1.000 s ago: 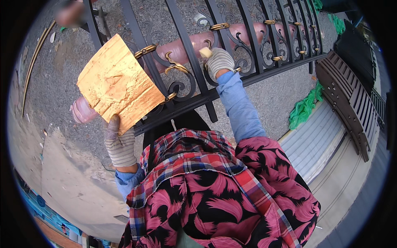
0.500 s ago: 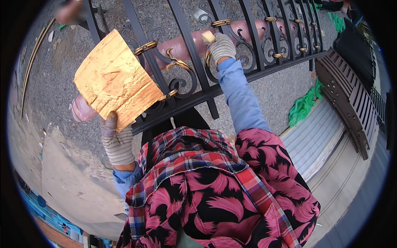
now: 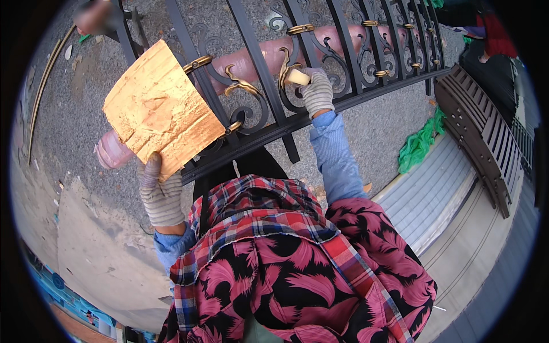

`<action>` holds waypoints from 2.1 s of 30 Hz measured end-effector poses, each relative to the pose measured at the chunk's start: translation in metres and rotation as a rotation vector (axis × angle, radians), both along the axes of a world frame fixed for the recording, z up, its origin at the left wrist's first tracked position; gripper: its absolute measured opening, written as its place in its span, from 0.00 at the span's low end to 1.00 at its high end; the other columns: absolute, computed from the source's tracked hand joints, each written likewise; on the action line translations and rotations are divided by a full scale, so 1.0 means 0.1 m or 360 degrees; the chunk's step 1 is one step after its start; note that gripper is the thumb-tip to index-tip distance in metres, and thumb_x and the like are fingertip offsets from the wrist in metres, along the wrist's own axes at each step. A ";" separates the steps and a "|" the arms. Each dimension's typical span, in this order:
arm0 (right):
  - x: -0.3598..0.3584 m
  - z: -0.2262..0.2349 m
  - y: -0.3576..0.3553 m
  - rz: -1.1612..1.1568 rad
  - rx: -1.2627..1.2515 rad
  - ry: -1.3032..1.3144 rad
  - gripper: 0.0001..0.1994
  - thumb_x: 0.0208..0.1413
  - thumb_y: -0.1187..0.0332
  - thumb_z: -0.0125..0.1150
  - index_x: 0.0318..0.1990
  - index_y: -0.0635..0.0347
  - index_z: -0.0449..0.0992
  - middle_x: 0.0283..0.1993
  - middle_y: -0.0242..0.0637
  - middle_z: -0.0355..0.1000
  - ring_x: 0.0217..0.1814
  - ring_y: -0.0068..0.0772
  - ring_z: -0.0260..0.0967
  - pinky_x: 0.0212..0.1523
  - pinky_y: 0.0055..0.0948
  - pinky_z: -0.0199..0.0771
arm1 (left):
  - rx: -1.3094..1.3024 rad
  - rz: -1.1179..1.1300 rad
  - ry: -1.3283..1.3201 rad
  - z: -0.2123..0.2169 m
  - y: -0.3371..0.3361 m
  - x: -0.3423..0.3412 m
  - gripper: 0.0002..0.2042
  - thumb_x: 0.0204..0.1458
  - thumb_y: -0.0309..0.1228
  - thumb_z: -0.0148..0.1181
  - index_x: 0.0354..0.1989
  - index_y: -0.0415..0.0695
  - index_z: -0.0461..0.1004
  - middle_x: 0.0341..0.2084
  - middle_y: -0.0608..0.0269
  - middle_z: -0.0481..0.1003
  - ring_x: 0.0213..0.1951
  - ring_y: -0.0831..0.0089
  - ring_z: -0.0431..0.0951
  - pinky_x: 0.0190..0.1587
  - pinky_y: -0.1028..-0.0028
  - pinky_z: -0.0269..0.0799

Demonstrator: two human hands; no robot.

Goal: The person applies gold paint to the ornamental details of a black metal gate using a small brush and a sponge. They repeatedly dip the brush into paint on the sponge and carefully paint the curved metal elements.

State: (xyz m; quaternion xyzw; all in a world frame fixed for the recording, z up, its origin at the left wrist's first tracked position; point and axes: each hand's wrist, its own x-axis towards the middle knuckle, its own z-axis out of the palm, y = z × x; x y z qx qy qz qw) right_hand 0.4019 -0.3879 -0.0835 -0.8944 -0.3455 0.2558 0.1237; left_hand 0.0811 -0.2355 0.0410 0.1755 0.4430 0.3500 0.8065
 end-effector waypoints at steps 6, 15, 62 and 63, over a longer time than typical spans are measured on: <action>-0.12 0.03 0.24 0.0163 -0.0422 -0.0023 0.18 0.30 0.73 0.68 0.36 0.58 0.74 0.36 0.41 0.72 0.35 0.35 0.71 0.35 0.29 0.72 | -0.0035 -0.0035 0.0042 -0.03 0.00 -0.03 0.27 0.45 0.26 0.56 0.55 0.38 0.55 0.51 0.55 0.61 0.54 0.63 0.61 0.57 0.65 0.55; -0.30 0.01 0.20 0.0239 -0.0046 -0.0286 0.16 0.31 0.71 0.67 0.34 0.59 0.75 0.31 0.45 0.72 0.35 0.46 0.69 0.38 0.33 0.72 | 0.0021 -0.0096 0.0032 -0.01 -0.02 0.00 0.28 0.45 0.26 0.55 0.55 0.38 0.54 0.52 0.54 0.60 0.55 0.63 0.60 0.58 0.65 0.53; 0.39 0.09 -0.48 -0.1166 0.0721 -0.0395 0.15 0.35 0.76 0.65 0.35 0.68 0.72 0.32 0.43 0.72 0.31 0.36 0.70 0.34 0.30 0.70 | 0.0019 -0.0213 0.0082 0.04 -0.04 0.01 0.30 0.43 0.26 0.57 0.57 0.40 0.52 0.53 0.55 0.59 0.55 0.64 0.59 0.58 0.63 0.54; 0.46 0.05 -0.44 -0.1155 0.0674 -0.0405 0.17 0.34 0.74 0.67 0.35 0.67 0.72 0.32 0.43 0.72 0.32 0.36 0.70 0.35 0.30 0.70 | 0.0009 -0.0204 0.0101 0.05 -0.05 0.01 0.31 0.43 0.26 0.57 0.57 0.40 0.52 0.52 0.56 0.59 0.55 0.64 0.59 0.58 0.63 0.54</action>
